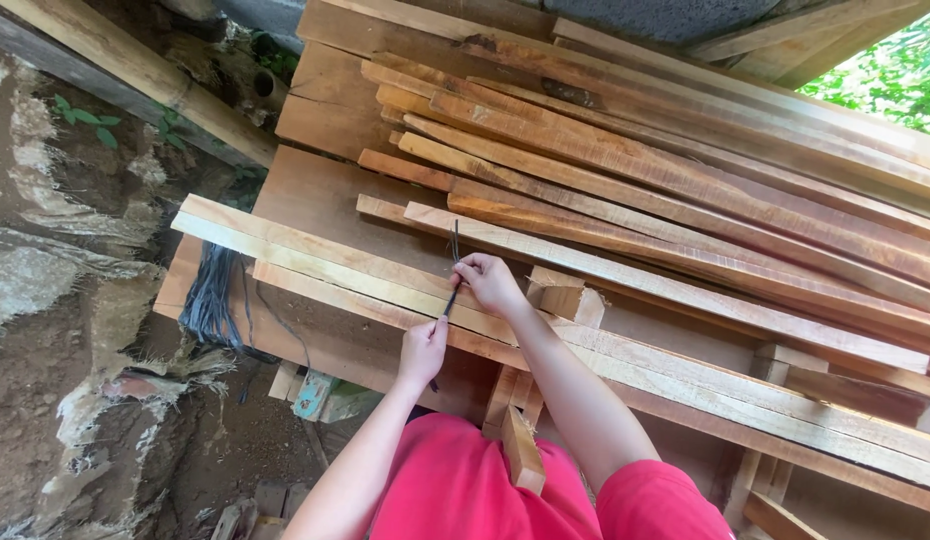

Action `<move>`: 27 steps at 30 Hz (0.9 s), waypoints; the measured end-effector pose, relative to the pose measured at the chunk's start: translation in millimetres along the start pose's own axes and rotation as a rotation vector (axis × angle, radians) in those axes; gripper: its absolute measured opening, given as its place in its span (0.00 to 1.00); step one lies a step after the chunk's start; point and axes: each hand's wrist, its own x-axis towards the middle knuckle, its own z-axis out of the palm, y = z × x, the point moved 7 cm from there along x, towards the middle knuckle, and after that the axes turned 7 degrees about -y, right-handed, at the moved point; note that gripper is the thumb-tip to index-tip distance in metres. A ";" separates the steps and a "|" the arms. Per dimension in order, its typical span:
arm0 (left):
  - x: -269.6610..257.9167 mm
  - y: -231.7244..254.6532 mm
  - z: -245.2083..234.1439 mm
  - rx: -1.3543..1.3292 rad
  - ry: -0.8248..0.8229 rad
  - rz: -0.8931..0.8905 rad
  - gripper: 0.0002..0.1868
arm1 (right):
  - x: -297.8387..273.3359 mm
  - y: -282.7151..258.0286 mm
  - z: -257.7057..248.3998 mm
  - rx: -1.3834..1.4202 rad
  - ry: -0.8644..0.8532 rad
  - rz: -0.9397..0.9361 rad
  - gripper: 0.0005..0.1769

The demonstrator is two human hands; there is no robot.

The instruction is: The person ties a bundle of wooden planks together using a black strap. They wrap the strap around the planks, pull it tight, and tie a knot to secure the bundle. The person then lifts the tied bundle and places it on a stack of other planks.

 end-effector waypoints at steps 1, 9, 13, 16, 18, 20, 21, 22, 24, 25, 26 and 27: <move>-0.5 2.1 -1.0 -0.001 0.003 0.000 0.27 | -3.1 0.5 -0.6 -0.001 -0.002 -0.002 0.09; 1.4 44.9 -12.4 -0.165 0.001 -0.075 0.25 | -2.0 -0.4 -4.9 0.266 0.082 -0.056 0.08; 26.7 55.5 -7.9 -0.196 0.018 -0.091 0.22 | 25.3 25.2 -5.6 0.308 0.071 0.040 0.10; 13.6 68.1 -9.6 -0.093 0.023 0.031 0.24 | 50.9 58.3 -6.1 0.332 0.095 0.137 0.11; -17.5 76.2 -19.0 -0.024 0.047 0.091 0.25 | 74.9 80.9 -0.8 0.263 0.094 0.161 0.10; -22.7 50.5 -14.7 0.002 0.058 0.080 0.26 | 80.8 83.6 3.1 0.256 0.092 0.173 0.10; -24.9 37.1 -14.1 0.022 0.063 0.074 0.26 | 84.5 84.9 5.8 0.244 0.097 0.184 0.10; -24.0 30.7 -7.6 0.019 0.061 0.067 0.26 | 81.4 82.4 4.2 0.242 0.096 0.191 0.10; -22.8 19.2 3.6 0.005 0.071 0.068 0.26 | 76.4 74.2 1.0 0.229 0.104 0.185 0.10; -29.9 17.6 4.7 0.002 0.074 0.062 0.26 | 66.2 72.8 -2.1 0.225 0.099 0.189 0.10; -28.2 18.5 4.0 -0.011 0.063 0.062 0.26 | 62.4 64.5 -8.1 0.083 0.068 0.173 0.11; -26.3 19.5 3.9 -0.024 0.052 0.063 0.26 | 58.6 56.7 -14.3 -0.060 0.037 0.158 0.12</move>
